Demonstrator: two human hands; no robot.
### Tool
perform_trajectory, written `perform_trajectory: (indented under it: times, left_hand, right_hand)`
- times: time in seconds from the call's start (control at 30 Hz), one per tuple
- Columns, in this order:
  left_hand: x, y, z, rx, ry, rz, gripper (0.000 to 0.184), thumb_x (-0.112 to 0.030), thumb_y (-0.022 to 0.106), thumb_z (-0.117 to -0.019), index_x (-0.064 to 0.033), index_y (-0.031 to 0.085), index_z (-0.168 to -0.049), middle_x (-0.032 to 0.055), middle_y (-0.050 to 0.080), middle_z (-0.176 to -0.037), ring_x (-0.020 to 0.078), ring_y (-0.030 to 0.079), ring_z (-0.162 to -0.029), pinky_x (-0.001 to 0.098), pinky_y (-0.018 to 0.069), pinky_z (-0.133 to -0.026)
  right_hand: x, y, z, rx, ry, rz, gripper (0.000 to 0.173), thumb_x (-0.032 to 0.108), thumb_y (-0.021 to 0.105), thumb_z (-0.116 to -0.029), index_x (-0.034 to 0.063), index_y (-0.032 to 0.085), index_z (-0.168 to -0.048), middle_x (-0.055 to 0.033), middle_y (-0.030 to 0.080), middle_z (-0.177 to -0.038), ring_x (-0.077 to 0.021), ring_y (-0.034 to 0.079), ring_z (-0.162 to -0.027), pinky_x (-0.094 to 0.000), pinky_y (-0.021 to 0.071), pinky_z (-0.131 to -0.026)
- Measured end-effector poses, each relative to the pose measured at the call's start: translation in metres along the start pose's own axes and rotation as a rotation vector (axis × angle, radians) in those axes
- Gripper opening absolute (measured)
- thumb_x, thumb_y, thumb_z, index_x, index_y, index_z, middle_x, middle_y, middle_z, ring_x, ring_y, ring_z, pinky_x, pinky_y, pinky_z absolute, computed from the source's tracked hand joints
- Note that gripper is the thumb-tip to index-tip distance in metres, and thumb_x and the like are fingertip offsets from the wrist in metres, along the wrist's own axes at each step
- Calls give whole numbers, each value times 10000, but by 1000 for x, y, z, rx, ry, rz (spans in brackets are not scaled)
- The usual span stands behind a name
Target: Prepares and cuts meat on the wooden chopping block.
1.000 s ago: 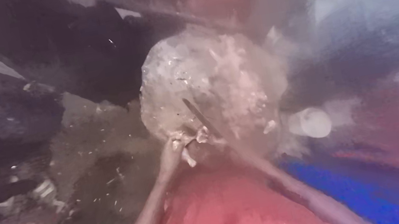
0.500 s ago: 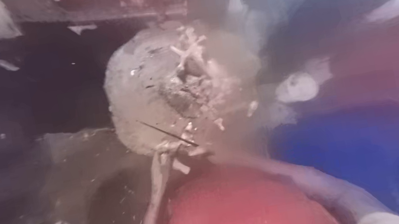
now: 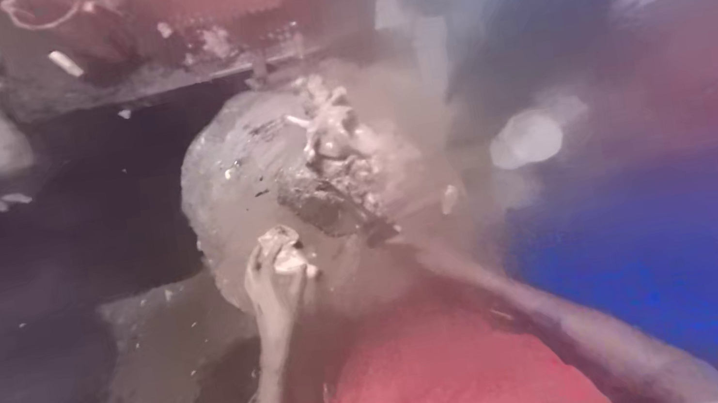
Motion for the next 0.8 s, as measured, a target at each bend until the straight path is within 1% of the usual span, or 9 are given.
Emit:
perform_trajectory:
  times: [0.07,0.13,0.2,0.27,0.37,0.47,0.67,0.73,0.8]
  left_hand:
    - [-32,13,-10,92,227,-30,508,-283,756,-892,-101,641,-1352,237,425,-1553,369,533,-1329,488,493,-1055]
    - [-60,35,-16,301,371,-85,513,-260,748,-908,-188,622,-1400,198,404,-1587,343,584,-1286,472,542,-998]
    - [-75,60,-22,510,405,-257,520,-308,733,-922,-262,603,-1423,147,419,-1593,348,612,-1255,516,556,-966]
    - [-78,84,-30,638,363,-441,397,-310,698,-949,-234,670,-1338,135,540,-1482,369,687,-1080,560,581,-855]
    - [-81,97,-33,646,294,-504,308,-268,724,-943,-183,732,-1239,159,620,-1370,398,707,-998,610,577,-799]
    - [-85,98,-31,588,309,-469,329,-234,788,-892,-144,740,-1205,209,627,-1310,412,679,-1060,627,565,-826]
    - [-79,114,-11,440,230,-478,336,-127,762,-803,26,723,-1101,348,567,-1265,492,588,-1153,612,509,-942]
    - [-87,114,-3,362,78,-407,285,-44,684,-873,91,690,-1123,305,603,-1238,380,603,-1172,479,517,-999]
    - [-122,131,-7,299,-321,-210,308,-66,471,-1034,124,527,-1271,221,598,-1202,151,594,-1080,291,537,-934]
  right_hand:
    - [12,-2,4,19,-30,7,494,12,508,-980,154,592,-1446,-150,640,-1379,-323,612,-1269,-503,467,-1097]
    - [10,8,6,57,-98,-6,475,10,537,-982,167,612,-1424,-109,647,-1381,-295,611,-1279,-490,460,-1113]
    - [-5,26,6,123,-139,7,483,55,537,-1002,235,580,-1448,-56,630,-1409,-254,609,-1283,-490,470,-1105]
    - [-12,33,7,101,-187,-19,475,65,565,-993,233,598,-1436,-110,629,-1397,-297,620,-1255,-510,491,-1070]
    - [-19,15,23,-193,-272,-111,335,114,624,-983,134,706,-1308,-231,650,-1273,-360,617,-1195,-483,482,-1066]
    - [-48,-49,44,-500,-185,145,274,269,605,-1017,238,725,-1261,-116,684,-1277,-285,635,-1212,-476,516,-1041]
    - [-192,-131,43,-774,40,385,349,291,607,-1003,381,656,-1337,-69,585,-1430,-291,532,-1325,-619,327,-1148]
    - [-259,-128,31,-692,180,313,438,235,631,-977,385,619,-1388,-93,514,-1522,-353,438,-1432,-698,235,-1177]
    - [-344,-113,14,-520,353,258,524,233,603,-989,410,521,-1475,-74,411,-1609,-367,341,-1496,-709,168,-1200]
Point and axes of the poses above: each hand's wrist, its own z-axis away from the middle knuckle, its own y-axis out of the palm, x = y × z, the point moved 3 cm from there along -z, towards the middle knuckle
